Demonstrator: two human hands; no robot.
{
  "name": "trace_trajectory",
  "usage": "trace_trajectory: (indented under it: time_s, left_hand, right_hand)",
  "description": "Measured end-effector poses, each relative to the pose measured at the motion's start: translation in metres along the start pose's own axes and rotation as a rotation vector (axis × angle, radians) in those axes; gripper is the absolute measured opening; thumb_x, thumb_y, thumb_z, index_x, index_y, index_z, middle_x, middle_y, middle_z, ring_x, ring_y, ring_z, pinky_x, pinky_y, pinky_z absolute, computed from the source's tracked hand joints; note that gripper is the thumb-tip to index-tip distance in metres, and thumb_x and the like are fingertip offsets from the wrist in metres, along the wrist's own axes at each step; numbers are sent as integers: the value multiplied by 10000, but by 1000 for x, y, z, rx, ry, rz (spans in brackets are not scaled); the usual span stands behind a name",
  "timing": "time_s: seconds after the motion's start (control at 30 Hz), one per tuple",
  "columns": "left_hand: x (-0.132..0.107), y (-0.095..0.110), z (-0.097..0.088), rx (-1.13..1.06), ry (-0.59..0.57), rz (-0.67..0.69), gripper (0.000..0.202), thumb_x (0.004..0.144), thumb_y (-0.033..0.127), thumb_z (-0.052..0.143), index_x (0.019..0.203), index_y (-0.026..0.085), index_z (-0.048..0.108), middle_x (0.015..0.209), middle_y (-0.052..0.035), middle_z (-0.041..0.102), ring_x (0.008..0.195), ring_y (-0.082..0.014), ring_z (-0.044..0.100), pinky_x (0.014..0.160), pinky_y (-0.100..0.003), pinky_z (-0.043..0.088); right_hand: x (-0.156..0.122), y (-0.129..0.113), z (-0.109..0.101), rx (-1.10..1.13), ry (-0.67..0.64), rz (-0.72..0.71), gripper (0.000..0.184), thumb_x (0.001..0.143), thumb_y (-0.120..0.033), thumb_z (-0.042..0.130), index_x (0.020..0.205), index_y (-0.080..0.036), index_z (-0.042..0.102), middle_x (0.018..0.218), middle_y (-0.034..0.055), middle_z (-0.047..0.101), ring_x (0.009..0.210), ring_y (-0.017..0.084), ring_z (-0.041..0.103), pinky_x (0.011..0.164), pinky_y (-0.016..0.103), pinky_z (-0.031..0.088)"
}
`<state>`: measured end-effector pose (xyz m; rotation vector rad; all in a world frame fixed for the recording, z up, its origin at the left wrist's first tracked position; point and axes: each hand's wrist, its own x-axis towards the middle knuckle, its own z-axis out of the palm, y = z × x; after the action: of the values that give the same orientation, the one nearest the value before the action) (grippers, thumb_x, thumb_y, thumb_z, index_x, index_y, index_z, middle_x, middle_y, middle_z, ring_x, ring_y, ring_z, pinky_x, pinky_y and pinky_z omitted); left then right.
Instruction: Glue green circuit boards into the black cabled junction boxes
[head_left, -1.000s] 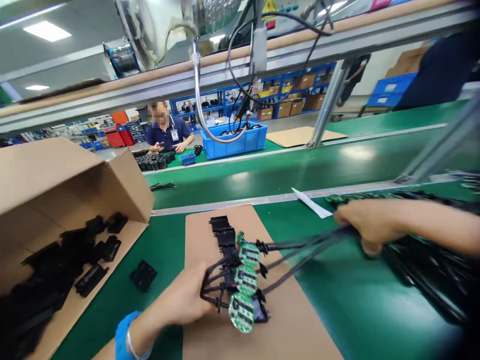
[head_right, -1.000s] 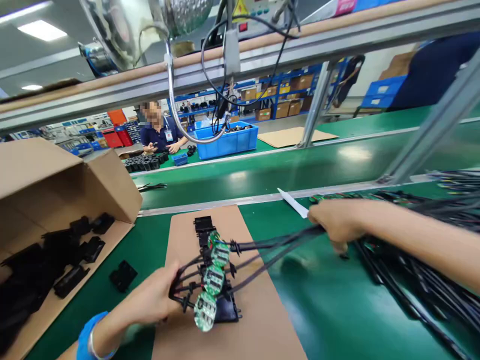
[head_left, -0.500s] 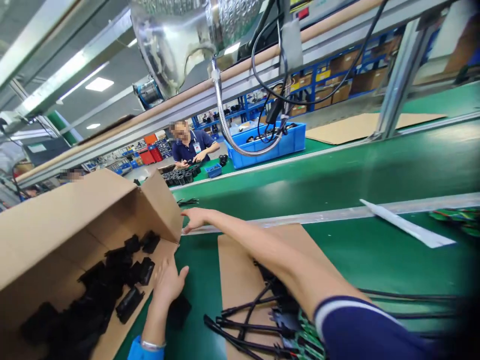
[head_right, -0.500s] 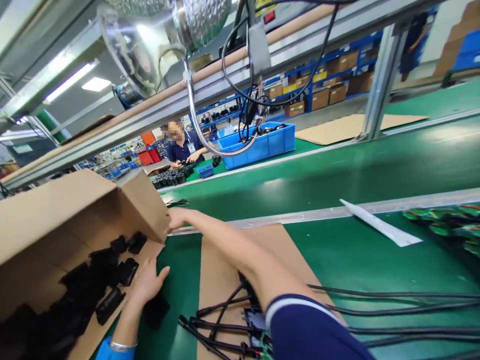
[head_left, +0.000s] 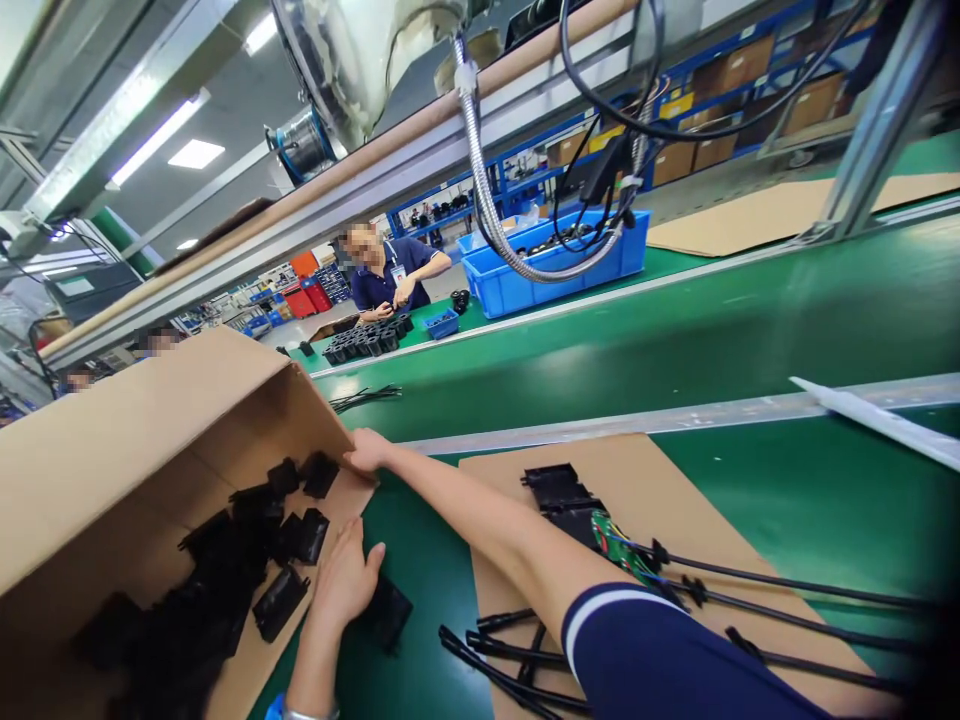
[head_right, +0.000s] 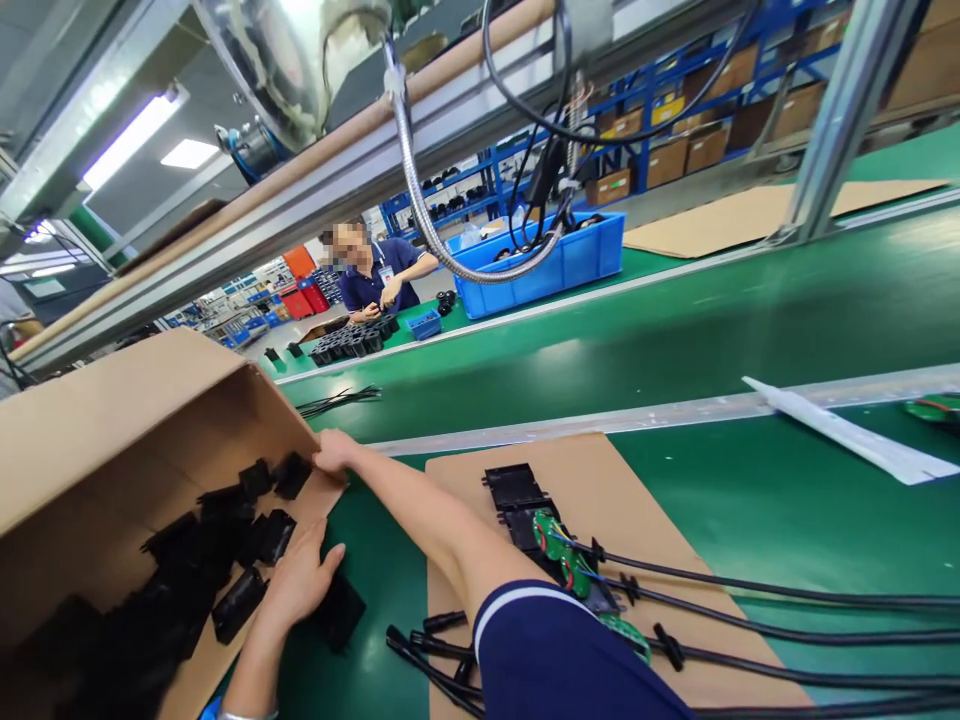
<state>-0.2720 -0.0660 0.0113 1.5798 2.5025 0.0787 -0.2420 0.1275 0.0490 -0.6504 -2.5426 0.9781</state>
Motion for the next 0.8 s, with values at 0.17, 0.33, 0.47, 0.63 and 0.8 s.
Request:
trace_trajectory:
  time_s: [0.17, 0.33, 0.47, 0.63, 0.8]
  left_hand:
    - [-1, 1, -6, 40, 75, 6, 548, 921, 375, 353, 1362, 59, 435, 1379, -195, 491, 1262, -303, 482, 1015, -397, 377]
    - [-4, -6, -10, 80, 130, -11, 522, 927, 374, 348, 1334, 68, 461, 1357, -185, 504, 1243, -305, 490, 1005, -401, 385]
    - [-8, -11, -12, 77, 134, -16, 513, 928, 390, 359, 1324, 87, 479, 1351, -174, 511, 1235, -297, 500, 994, -394, 398]
    - [-11, -14, -15, 43, 153, -16, 509, 923, 419, 365, 1297, 104, 507, 1337, -158, 527, 1223, -289, 515, 998, -392, 405]
    - [-32, -20, -19, -22, 210, -13, 486, 906, 439, 383, 1267, 154, 539, 1329, -115, 549, 1210, -261, 532, 1007, -374, 421]
  right_hand:
    - [-16, 15, 1, 22, -52, -66, 368, 914, -355, 570, 1224, -159, 542, 1200, 90, 573, 1025, 218, 590, 863, 427, 511]
    - [-21, 27, -1, 37, -59, -13, 423, 910, -369, 572, 1273, -163, 504, 1238, 104, 553, 1062, 232, 576, 893, 452, 495]
    - [-14, 28, -10, 51, -123, 38, 378, 921, -360, 558, 1236, -154, 531, 1184, 95, 583, 1009, 214, 600, 863, 432, 511]
    - [-8, 27, -27, 72, -120, 75, 402, 919, -367, 559, 1260, -157, 516, 1227, 103, 566, 1060, 229, 583, 897, 452, 494]
    - [-16, 27, -24, 81, -90, 78, 455, 910, -374, 573, 1302, -161, 484, 1272, 116, 540, 1095, 244, 569, 914, 463, 485]
